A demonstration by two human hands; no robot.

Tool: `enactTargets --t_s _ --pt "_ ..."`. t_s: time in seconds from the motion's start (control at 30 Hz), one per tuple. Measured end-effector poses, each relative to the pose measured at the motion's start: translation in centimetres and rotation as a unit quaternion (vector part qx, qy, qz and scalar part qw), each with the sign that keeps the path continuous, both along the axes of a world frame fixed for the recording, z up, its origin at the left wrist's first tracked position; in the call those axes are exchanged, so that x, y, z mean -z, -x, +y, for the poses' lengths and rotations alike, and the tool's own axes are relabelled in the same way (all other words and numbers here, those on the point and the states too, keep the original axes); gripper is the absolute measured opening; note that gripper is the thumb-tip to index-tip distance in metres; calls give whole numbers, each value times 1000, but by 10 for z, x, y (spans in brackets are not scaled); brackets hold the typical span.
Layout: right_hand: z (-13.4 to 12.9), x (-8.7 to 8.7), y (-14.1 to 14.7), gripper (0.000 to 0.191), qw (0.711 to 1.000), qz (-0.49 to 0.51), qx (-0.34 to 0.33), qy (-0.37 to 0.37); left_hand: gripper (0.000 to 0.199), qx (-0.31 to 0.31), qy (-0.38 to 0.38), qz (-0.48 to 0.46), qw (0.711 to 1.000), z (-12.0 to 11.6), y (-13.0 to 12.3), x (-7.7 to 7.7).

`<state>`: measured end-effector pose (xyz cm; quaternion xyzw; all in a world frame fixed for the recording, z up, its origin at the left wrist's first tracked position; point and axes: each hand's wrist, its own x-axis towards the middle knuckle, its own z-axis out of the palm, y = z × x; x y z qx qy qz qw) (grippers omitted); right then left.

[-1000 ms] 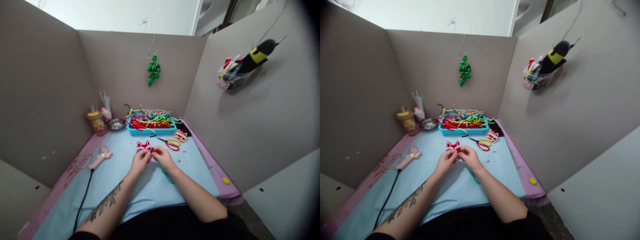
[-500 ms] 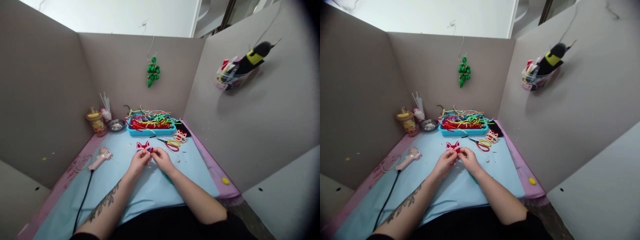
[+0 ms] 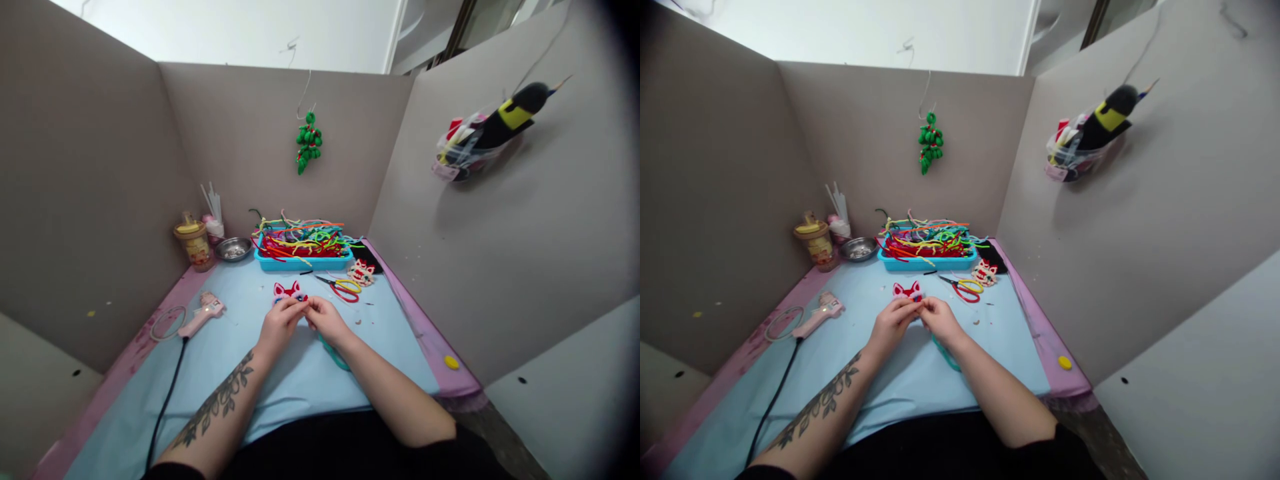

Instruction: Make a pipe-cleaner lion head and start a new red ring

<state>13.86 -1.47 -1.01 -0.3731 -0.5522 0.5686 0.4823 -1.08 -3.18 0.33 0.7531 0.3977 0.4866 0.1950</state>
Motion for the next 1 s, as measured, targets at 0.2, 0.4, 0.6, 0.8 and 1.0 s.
enactTargets --t_s 0.2,0.4,0.6,0.8,1.0 --pt "1 -3 -4 30 997 49 -26 49 20 -10 17 -20 1000 3 3 -5" --pt "2 -3 -6 23 998 48 -27 28 17 -9 38 -61 997 5 2 -7" --pt "-1 -10 -6 19 1000 -6 10 -9 21 -9 190 -174 966 10 -4 -2" --pt "-4 -15 -5 10 990 -73 84 -91 37 -9 264 -268 926 9 -8 -3" --pt "-9 -14 -2 6 965 -133 145 -176 32 -39 255 -243 935 5 -11 -3"
